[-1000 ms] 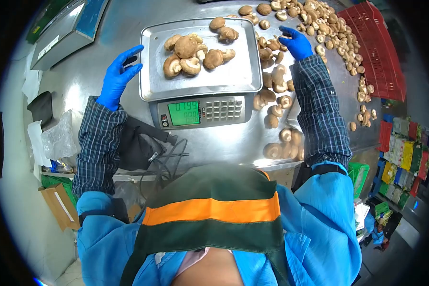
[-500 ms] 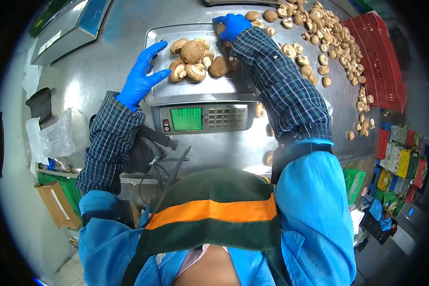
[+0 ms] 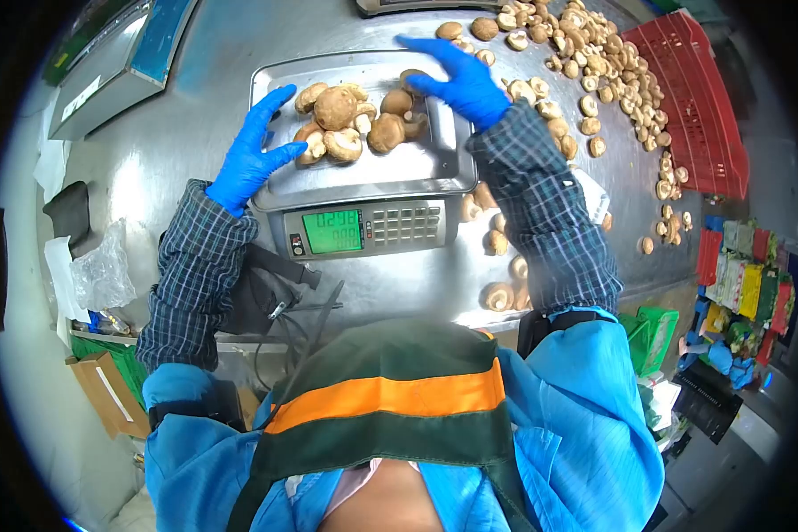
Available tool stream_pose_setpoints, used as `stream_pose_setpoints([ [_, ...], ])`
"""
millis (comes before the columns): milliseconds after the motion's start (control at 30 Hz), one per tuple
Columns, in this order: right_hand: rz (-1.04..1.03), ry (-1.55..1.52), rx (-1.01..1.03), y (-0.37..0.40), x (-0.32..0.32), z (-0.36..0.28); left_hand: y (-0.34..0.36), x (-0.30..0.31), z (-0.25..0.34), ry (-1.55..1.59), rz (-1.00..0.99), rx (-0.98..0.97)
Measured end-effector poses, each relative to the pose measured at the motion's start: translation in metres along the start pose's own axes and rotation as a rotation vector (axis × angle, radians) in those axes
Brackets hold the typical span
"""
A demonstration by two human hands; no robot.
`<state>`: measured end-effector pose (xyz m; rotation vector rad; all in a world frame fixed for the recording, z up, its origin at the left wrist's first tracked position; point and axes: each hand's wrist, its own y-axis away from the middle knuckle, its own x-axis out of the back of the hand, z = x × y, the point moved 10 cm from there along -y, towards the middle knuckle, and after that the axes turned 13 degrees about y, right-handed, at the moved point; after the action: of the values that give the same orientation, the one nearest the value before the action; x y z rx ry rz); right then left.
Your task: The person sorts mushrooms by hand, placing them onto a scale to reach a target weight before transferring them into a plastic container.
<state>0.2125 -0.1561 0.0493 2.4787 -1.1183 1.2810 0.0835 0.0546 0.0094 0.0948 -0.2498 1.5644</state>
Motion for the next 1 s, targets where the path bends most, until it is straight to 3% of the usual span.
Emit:
stream_pose_setpoints([
  [233,0.168,-0.234,-0.286,0.044,0.066,0.076,0.012,0.017,0.009,0.035,0.034,0.088],
  [367,0.22,0.388,0.102,0.039,0.053,0.01,0.019,0.014,0.01,0.035,0.031,0.095],
  [433,0.027,0.683,0.288,0.018,0.003,-0.006,0.017,0.011,0.012,0.016,0.008,0.071],
  [500,-0.064,0.934,0.297,0.009,-0.02,-0.014,0.015,0.008,0.016,-0.01,-0.014,0.035],
  [567,-0.372,1.001,0.384,-0.005,-0.068,-0.018,0.02,0.004,0.021,-0.031,-0.006,0.065],
  [633,-0.419,0.899,0.342,-0.013,-0.072,-0.013,0.024,0.007,0.022,-0.013,0.01,0.086],
  [733,-0.135,0.753,0.27,-0.02,-0.037,-0.017,0.033,0.019,0.021,-0.003,0.031,0.084],
  [767,-0.147,0.76,0.279,-0.016,-0.032,-0.016,0.036,0.023,0.019,-0.007,0.038,0.082],
  [833,0.126,0.312,0.21,-0.007,0.015,-0.013,0.04,0.03,0.016,0.007,0.074,0.117],
  [900,0.277,0.072,0.085,0.021,0.052,0.002,0.045,0.036,0.008,0.014,0.098,0.155],
  [1000,0.567,-0.076,-0.169,0.081,0.092,0.09,0.046,0.035,0.001,0.013,0.066,0.155],
])
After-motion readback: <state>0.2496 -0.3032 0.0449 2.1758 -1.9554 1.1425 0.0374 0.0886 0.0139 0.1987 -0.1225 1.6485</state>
